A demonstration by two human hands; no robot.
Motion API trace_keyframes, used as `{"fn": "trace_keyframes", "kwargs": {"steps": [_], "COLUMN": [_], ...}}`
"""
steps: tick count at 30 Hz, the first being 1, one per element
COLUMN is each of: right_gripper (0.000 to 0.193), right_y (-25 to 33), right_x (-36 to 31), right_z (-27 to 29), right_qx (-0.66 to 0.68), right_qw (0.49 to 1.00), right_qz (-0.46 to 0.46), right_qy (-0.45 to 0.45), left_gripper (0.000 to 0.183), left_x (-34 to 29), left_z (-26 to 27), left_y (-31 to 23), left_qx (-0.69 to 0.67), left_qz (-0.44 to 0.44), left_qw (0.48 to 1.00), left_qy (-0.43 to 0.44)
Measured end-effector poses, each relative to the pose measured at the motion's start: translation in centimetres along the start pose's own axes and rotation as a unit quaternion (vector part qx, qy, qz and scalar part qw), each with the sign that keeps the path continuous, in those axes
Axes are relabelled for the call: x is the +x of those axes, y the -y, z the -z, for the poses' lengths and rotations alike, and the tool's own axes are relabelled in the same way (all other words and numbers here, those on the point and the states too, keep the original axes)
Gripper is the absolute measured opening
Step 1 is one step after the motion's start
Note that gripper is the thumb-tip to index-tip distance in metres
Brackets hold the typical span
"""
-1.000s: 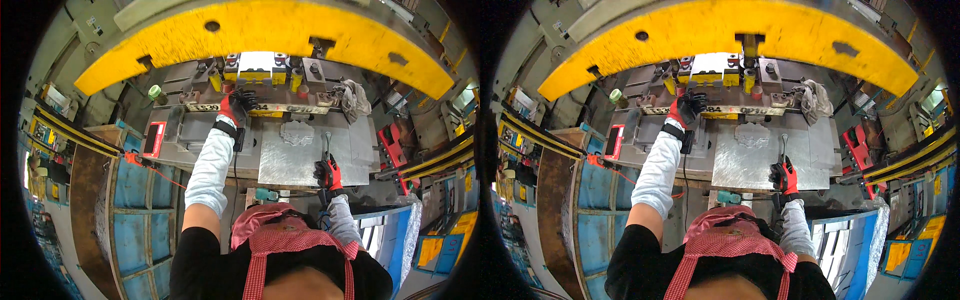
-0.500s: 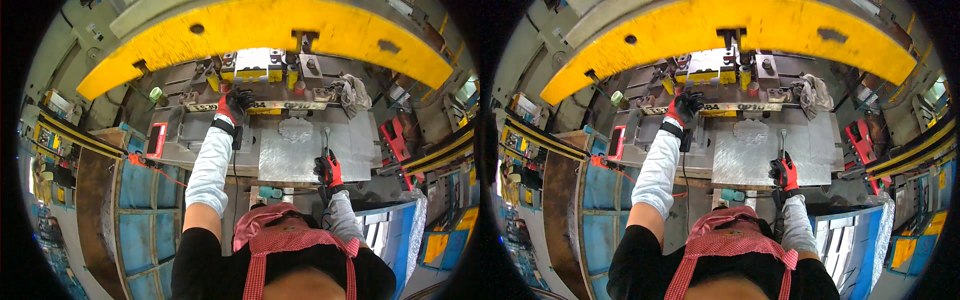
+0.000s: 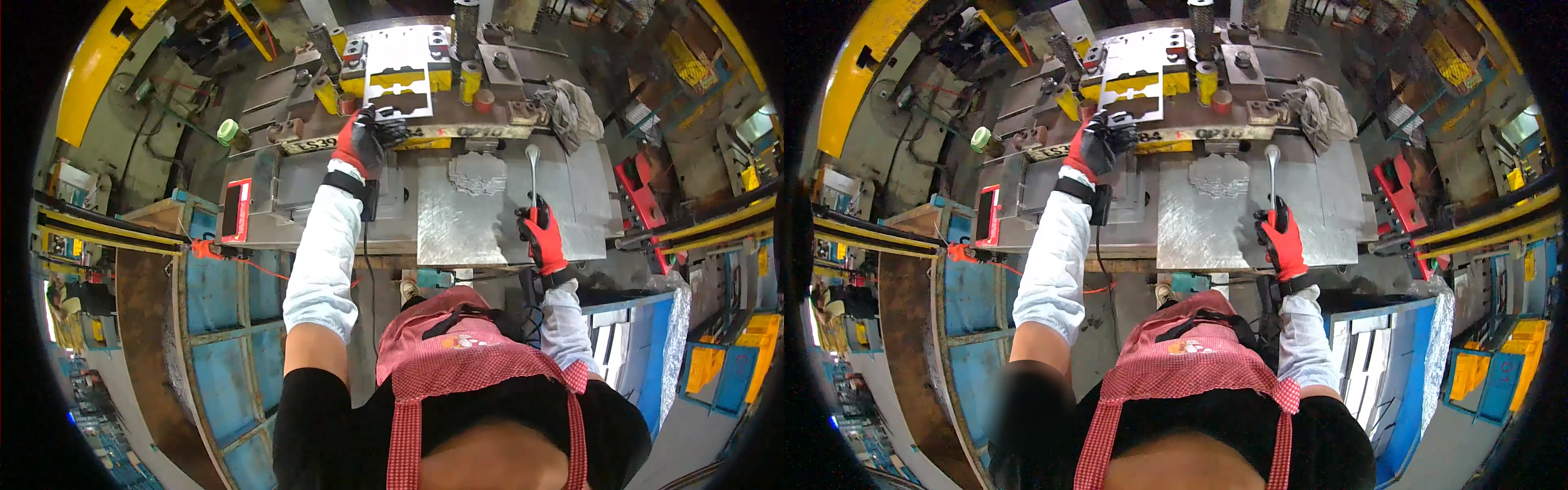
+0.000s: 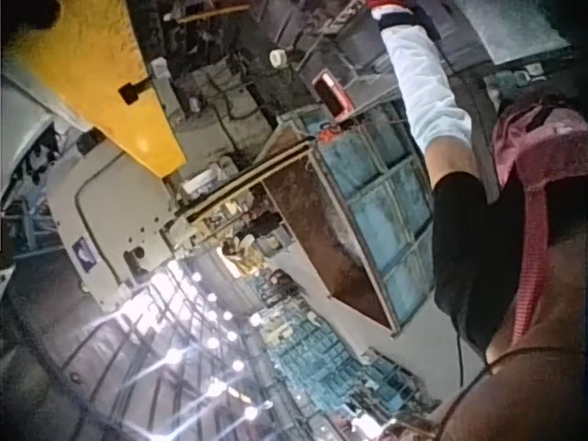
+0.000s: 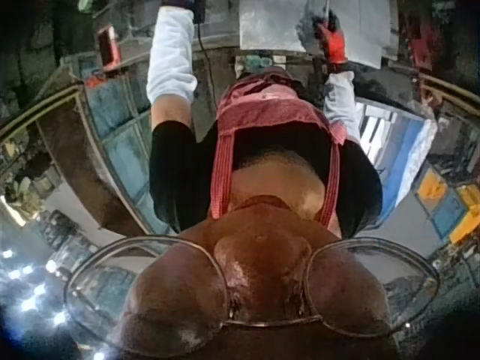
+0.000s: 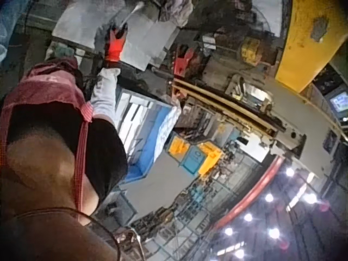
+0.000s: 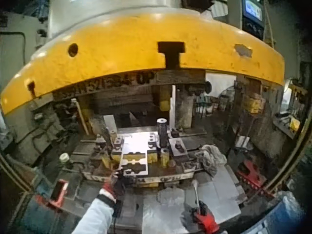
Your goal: Placing metal sheets into a stamping press and using a tool to adjust or secure them.
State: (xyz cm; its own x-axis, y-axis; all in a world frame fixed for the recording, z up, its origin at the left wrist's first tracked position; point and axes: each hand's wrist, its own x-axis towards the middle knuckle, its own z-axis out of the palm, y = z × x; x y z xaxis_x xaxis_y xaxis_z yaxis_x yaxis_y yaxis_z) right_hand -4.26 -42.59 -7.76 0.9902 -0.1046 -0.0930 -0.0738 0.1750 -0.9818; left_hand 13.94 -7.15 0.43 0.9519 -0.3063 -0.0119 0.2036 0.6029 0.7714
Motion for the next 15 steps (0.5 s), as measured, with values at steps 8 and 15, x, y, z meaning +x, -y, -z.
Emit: {"fn": "trace_keyframes", "kwargs": {"steps": [8,15], "right_gripper": [0.041,0.026], "right_y": [14.0,15.2], "right_x": [13.8,25.0], "right_z": [-16.2,-20.4], "right_qx": [-0.095,-0.335], "right_qw": [0.971,0.848], "right_qz": [0.124,0.314], "right_qy": [0.183,0.266], "left_gripper": [0.034,0.032], "left_x": [-1.3,-1.5], "left_z": [-1.7,-2.0], "left_y": [-0.8,-1.3], "left_qx": [-0.067,-0.078], "left_qz": [-0.013,0.020], "left_qw": [0.995,0.996], "left_qy": [-0.066,-0.035]}}
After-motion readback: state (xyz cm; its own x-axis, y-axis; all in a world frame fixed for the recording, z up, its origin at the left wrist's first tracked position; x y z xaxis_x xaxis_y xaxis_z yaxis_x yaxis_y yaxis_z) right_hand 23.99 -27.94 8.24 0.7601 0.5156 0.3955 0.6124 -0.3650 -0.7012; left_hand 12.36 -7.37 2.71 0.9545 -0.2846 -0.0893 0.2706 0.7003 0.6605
